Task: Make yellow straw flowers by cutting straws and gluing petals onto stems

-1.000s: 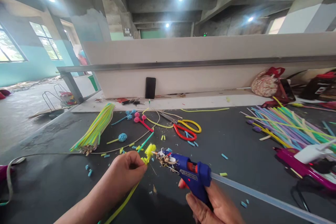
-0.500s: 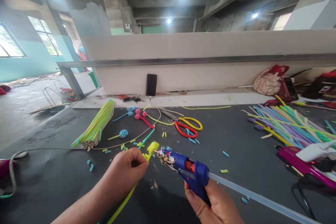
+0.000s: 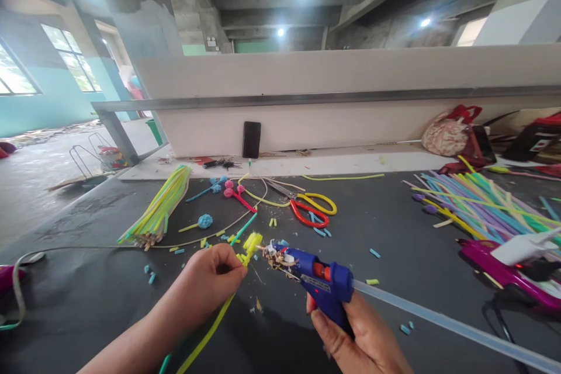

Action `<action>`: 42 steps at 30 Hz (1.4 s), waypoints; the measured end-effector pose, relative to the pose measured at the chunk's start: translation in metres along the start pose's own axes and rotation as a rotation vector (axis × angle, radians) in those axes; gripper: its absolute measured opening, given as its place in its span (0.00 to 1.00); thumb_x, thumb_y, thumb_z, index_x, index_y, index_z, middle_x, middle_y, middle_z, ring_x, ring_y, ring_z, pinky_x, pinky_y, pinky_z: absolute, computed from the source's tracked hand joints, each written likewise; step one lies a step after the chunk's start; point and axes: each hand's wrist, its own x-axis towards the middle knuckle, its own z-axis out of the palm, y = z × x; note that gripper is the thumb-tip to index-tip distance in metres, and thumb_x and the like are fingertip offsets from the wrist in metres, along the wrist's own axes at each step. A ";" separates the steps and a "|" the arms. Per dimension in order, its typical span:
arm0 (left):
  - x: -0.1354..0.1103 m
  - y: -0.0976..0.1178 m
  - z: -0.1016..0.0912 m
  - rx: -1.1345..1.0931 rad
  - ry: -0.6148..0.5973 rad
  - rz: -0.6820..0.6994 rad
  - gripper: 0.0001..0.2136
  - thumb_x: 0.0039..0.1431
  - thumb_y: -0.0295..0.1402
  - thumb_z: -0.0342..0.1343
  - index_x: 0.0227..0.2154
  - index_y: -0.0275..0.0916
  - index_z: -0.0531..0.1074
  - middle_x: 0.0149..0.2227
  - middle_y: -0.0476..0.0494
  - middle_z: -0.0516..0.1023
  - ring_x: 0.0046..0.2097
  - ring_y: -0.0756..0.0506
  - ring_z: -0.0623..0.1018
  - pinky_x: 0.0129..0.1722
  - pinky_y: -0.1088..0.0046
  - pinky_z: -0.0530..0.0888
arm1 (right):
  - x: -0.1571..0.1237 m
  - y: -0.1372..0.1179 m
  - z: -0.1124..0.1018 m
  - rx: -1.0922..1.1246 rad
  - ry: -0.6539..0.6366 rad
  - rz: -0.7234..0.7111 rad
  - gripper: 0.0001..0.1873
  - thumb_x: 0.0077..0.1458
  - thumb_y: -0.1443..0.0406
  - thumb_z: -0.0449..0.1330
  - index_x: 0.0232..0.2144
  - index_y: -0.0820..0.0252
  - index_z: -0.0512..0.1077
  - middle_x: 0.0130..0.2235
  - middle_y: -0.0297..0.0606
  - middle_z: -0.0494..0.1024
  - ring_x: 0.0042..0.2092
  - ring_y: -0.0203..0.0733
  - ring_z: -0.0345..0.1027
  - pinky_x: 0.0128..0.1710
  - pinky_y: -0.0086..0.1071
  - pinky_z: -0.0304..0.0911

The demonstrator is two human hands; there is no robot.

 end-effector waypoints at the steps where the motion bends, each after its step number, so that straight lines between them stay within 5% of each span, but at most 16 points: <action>1: 0.000 0.000 0.000 -0.013 -0.012 -0.004 0.06 0.42 0.28 0.51 0.15 0.37 0.63 0.16 0.54 0.62 0.22 0.53 0.61 0.23 0.78 0.58 | 0.001 -0.001 -0.001 -0.001 -0.007 0.005 0.20 0.48 0.49 0.58 0.38 0.54 0.74 0.33 0.41 0.78 0.34 0.45 0.71 0.33 0.31 0.68; 6: 0.003 -0.008 0.001 -0.107 -0.067 -0.016 0.05 0.43 0.29 0.52 0.16 0.37 0.64 0.17 0.54 0.63 0.21 0.54 0.61 0.21 0.79 0.58 | 0.000 -0.002 -0.003 0.078 -0.103 0.064 0.18 0.49 0.49 0.56 0.36 0.53 0.73 0.28 0.36 0.74 0.27 0.39 0.65 0.27 0.28 0.63; 10: 0.003 -0.012 -0.002 -0.294 -0.174 -0.068 0.07 0.47 0.34 0.52 0.20 0.38 0.64 0.14 0.56 0.62 0.18 0.55 0.59 0.18 0.79 0.55 | 0.004 0.002 -0.011 0.336 -0.079 0.179 0.18 0.50 0.51 0.57 0.36 0.55 0.73 0.20 0.33 0.69 0.24 0.37 0.60 0.25 0.28 0.59; 17: 0.002 -0.004 -0.008 -0.421 -0.226 -0.108 0.08 0.48 0.34 0.52 0.20 0.38 0.62 0.14 0.55 0.63 0.17 0.56 0.59 0.17 0.80 0.55 | 0.014 0.001 -0.032 0.688 -0.257 0.369 0.12 0.50 0.56 0.60 0.32 0.58 0.73 0.16 0.31 0.66 0.18 0.31 0.53 0.19 0.25 0.47; 27: 0.001 -0.012 0.006 -0.203 -0.224 -0.027 0.05 0.44 0.31 0.52 0.18 0.37 0.65 0.14 0.54 0.64 0.17 0.55 0.59 0.17 0.79 0.54 | 0.000 -0.024 -0.006 0.332 -0.248 0.109 0.15 0.53 0.53 0.54 0.35 0.58 0.70 0.20 0.31 0.68 0.21 0.35 0.56 0.27 0.31 0.54; 36: -0.001 -0.010 0.001 -0.157 -0.219 -0.019 0.06 0.44 0.33 0.53 0.19 0.37 0.67 0.14 0.54 0.65 0.17 0.55 0.60 0.17 0.80 0.55 | 0.007 -0.014 -0.016 -0.025 -0.137 -0.038 0.17 0.53 0.53 0.52 0.39 0.57 0.69 0.22 0.32 0.68 0.24 0.38 0.61 0.28 0.34 0.59; 42: -0.003 -0.006 0.000 -0.171 -0.224 -0.024 0.06 0.44 0.34 0.53 0.19 0.37 0.66 0.14 0.55 0.64 0.17 0.55 0.58 0.16 0.81 0.54 | 0.010 -0.019 -0.018 -0.033 -0.050 -0.031 0.17 0.51 0.54 0.55 0.38 0.57 0.70 0.21 0.31 0.67 0.24 0.39 0.61 0.26 0.33 0.60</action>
